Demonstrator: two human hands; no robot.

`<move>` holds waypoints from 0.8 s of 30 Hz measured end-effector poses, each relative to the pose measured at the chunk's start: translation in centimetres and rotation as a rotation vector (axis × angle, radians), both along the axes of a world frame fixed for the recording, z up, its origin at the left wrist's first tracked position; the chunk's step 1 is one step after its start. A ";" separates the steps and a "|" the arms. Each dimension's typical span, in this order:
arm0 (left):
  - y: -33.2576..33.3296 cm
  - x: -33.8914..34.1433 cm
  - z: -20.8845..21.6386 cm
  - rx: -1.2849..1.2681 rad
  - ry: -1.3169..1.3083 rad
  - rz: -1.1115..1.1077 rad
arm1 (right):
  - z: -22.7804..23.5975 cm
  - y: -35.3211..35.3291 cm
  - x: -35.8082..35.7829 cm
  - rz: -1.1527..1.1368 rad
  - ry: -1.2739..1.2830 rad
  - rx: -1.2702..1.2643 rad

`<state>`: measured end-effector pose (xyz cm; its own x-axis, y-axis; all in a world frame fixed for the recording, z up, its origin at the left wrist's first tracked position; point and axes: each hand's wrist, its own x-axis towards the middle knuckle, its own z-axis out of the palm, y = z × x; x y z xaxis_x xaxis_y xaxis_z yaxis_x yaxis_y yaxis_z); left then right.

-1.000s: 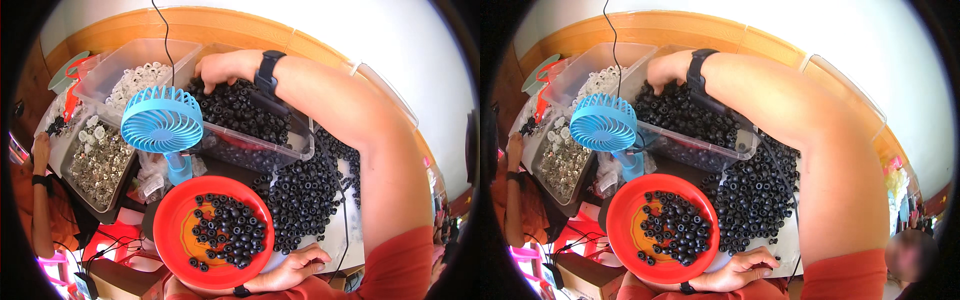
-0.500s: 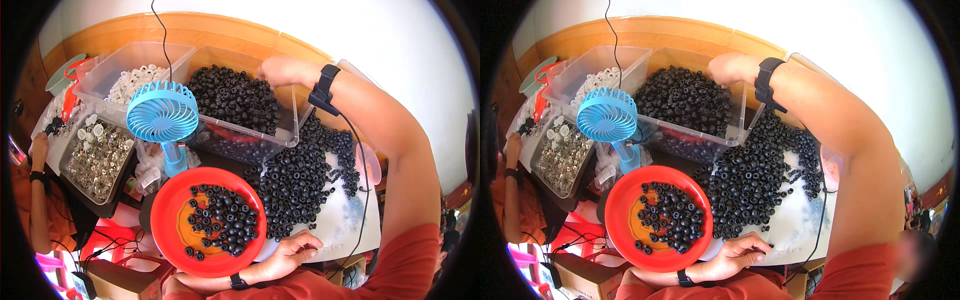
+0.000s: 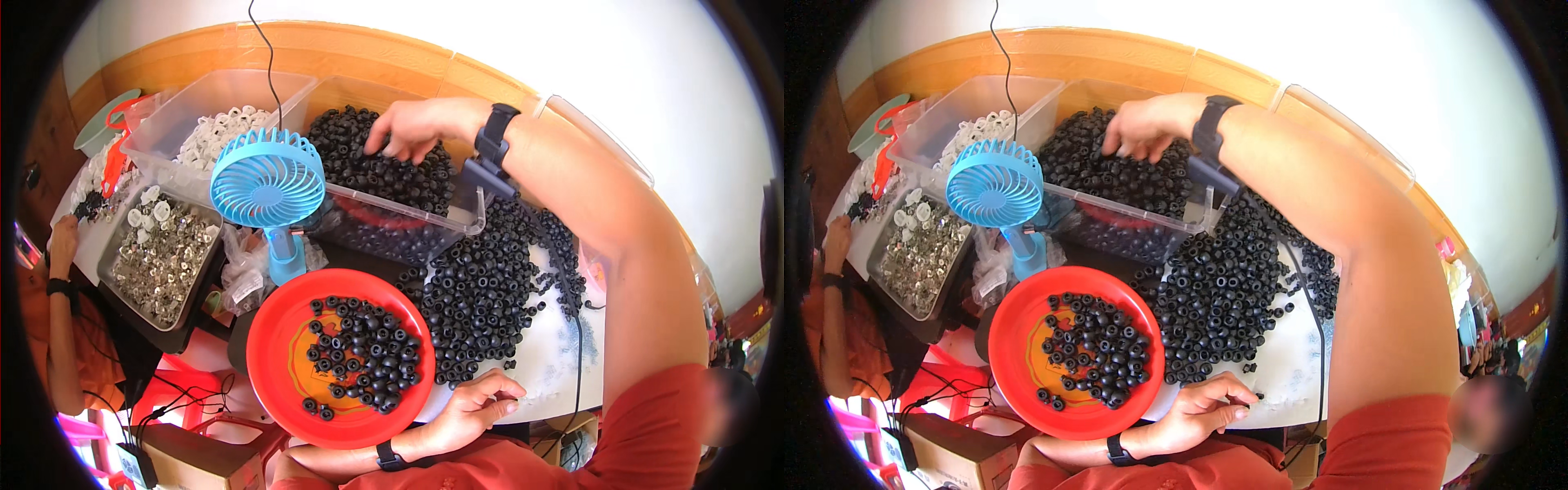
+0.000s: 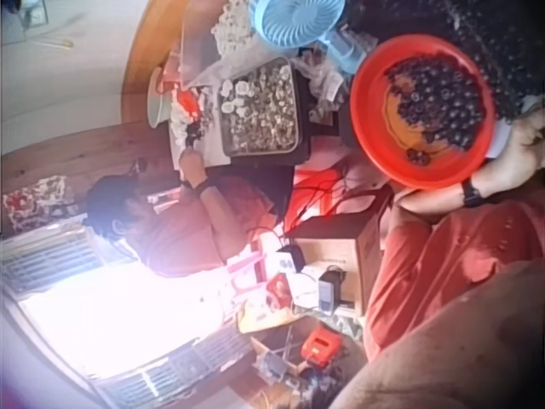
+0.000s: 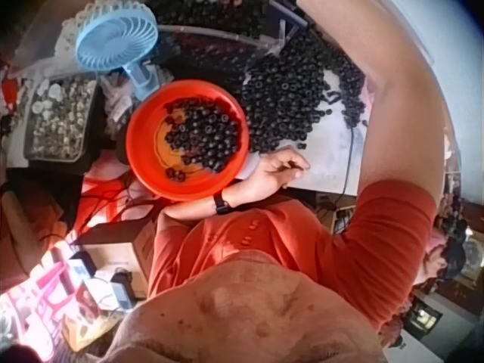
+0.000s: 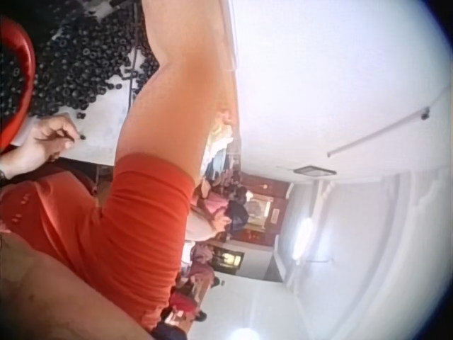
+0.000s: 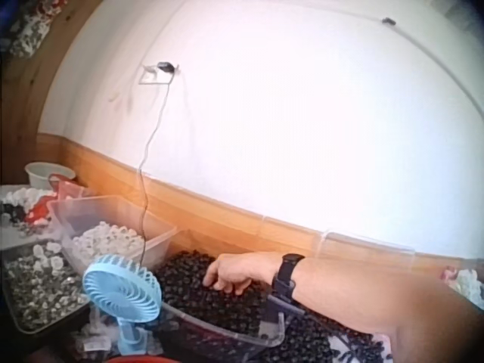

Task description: Assembling small black components by hand at a workbench.

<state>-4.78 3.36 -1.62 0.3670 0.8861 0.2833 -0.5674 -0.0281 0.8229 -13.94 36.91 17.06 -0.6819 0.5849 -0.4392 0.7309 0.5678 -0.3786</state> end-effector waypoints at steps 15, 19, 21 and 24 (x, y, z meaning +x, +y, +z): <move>0.4 -0.4 0.4 -0.030 0.015 -0.081 | -1.3 1.8 -3.5 -0.117 -0.176 0.398; 0.5 0.0 0.5 -0.035 0.026 -0.096 | -1.4 0.2 -6.1 0.083 -0.197 0.352; 0.5 0.0 0.4 -0.034 -0.003 -0.108 | -1.7 -0.5 -6.2 0.178 -0.137 0.306; 0.5 -0.1 -0.3 0.020 0.002 -0.066 | -1.6 -4.0 -4.9 0.309 -0.013 0.070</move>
<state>-4.83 3.84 -1.93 0.4255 0.8539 0.2997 -0.5666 -0.0069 0.8240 -18.86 32.90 15.47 -0.8265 0.3799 -0.4154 0.5243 0.7882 -0.3223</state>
